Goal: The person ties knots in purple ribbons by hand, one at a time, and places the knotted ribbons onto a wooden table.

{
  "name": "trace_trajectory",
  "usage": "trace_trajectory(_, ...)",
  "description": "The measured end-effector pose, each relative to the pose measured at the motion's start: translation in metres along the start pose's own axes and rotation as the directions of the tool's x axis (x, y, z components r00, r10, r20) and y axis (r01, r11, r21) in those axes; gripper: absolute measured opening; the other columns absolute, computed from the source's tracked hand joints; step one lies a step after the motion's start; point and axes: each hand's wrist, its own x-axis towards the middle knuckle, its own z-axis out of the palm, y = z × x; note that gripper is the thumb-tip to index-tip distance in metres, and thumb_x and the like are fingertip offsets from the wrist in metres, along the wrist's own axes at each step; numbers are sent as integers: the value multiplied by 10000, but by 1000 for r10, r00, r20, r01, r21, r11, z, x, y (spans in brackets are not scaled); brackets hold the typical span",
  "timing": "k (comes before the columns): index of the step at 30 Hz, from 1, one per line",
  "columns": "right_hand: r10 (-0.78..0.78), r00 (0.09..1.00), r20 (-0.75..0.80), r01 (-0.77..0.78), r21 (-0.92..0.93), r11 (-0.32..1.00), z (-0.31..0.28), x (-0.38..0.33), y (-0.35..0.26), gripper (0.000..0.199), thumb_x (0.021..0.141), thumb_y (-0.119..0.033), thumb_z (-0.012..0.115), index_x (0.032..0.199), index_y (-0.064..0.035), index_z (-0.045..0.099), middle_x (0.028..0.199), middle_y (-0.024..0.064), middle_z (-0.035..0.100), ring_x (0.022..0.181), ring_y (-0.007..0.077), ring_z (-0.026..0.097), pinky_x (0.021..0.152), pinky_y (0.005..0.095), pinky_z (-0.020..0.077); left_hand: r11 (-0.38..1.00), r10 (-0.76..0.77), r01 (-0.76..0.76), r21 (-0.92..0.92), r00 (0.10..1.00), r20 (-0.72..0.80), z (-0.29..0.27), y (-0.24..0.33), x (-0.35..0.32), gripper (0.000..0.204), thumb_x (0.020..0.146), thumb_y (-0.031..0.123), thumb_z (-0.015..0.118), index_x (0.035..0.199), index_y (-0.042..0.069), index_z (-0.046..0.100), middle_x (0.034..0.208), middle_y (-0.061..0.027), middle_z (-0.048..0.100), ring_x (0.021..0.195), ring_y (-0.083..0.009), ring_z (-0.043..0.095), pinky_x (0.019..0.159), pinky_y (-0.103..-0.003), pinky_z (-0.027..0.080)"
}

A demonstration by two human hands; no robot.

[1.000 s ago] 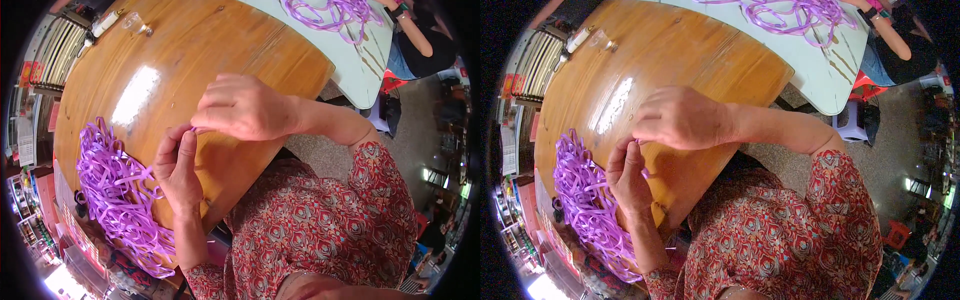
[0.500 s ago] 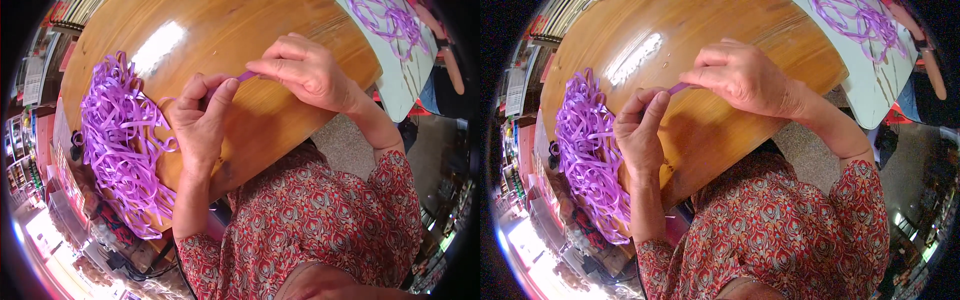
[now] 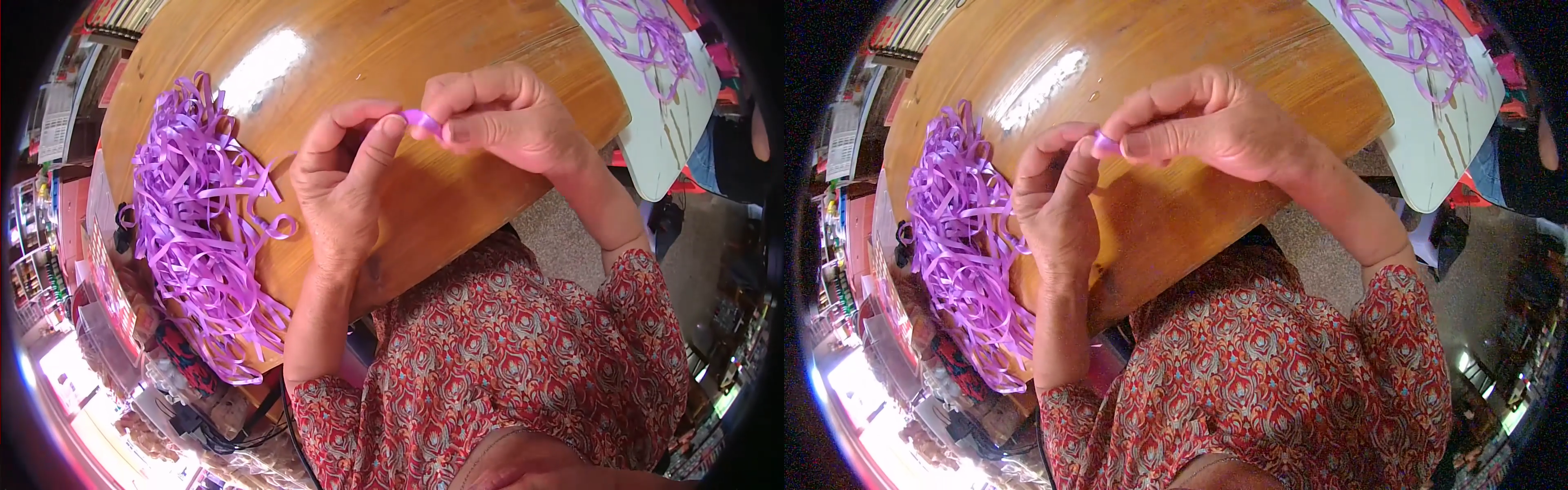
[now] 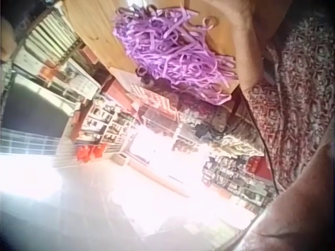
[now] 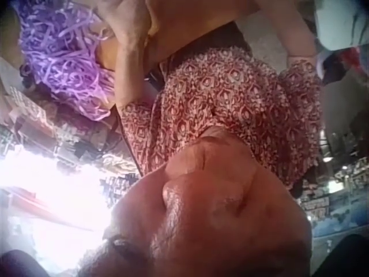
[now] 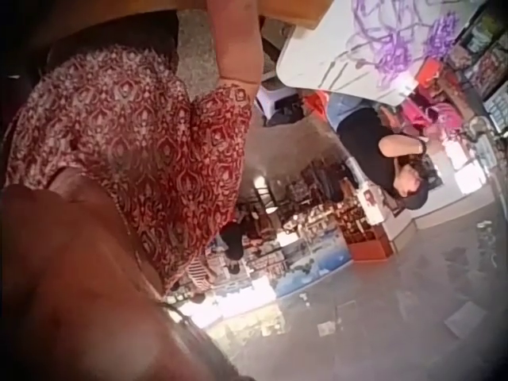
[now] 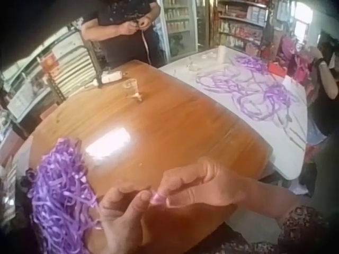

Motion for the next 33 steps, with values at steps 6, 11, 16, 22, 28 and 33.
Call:
trace_trajectory(6,-249,965,-79,231,-186,955,9,10,14,223,851,37,568,1054,-1,653,921,54,605,869,131,566,745,236,442,993,74,-77,-88,997,-32,0,-9,-4,111,843,-20,628,949,12,623,834,27,582,738,-39,503,658,-161,401)
trace_trajectory(11,-538,838,87,418,-736,533,13,14,17,270,784,66,628,1037,-21,663,888,75,614,809,164,594,695,247,470,974,225,-224,19,974,-34,-1,-19,-2,134,826,-30,645,955,3,628,882,12,550,759,-51,495,676,-174,401)
trace_trajectory(16,-632,755,173,386,-897,215,18,13,17,283,725,77,675,989,-23,666,833,69,618,728,190,603,652,261,483,981,193,-192,27,980,-35,2,-18,-4,130,815,-24,661,940,-1,633,871,4,554,769,-58,499,698,-183,406)
trace_trajectory(22,-541,840,42,346,-809,475,20,12,13,229,784,42,660,1007,-2,626,871,53,627,800,142,605,712,244,491,984,178,-176,29,982,-56,-1,-14,-3,73,823,-30,644,892,-7,638,860,-5,565,777,-63,508,703,-187,406)
trace_trajectory(28,-312,950,-22,258,-508,822,14,11,11,213,835,27,611,1047,17,605,914,67,616,859,137,598,798,255,478,985,130,-130,-109,992,-10,-3,-11,-5,47,840,-28,615,884,-20,630,854,-5,575,779,-58,508,709,-183,402)
trace_trajectory(33,-518,817,252,414,-882,223,12,12,9,254,700,25,679,950,23,629,836,116,597,765,208,584,684,305,458,1000,-6,6,-25,1000,-4,-4,-4,-3,54,848,-10,613,898,-19,631,832,6,578,763,-52,513,694,-179,409)
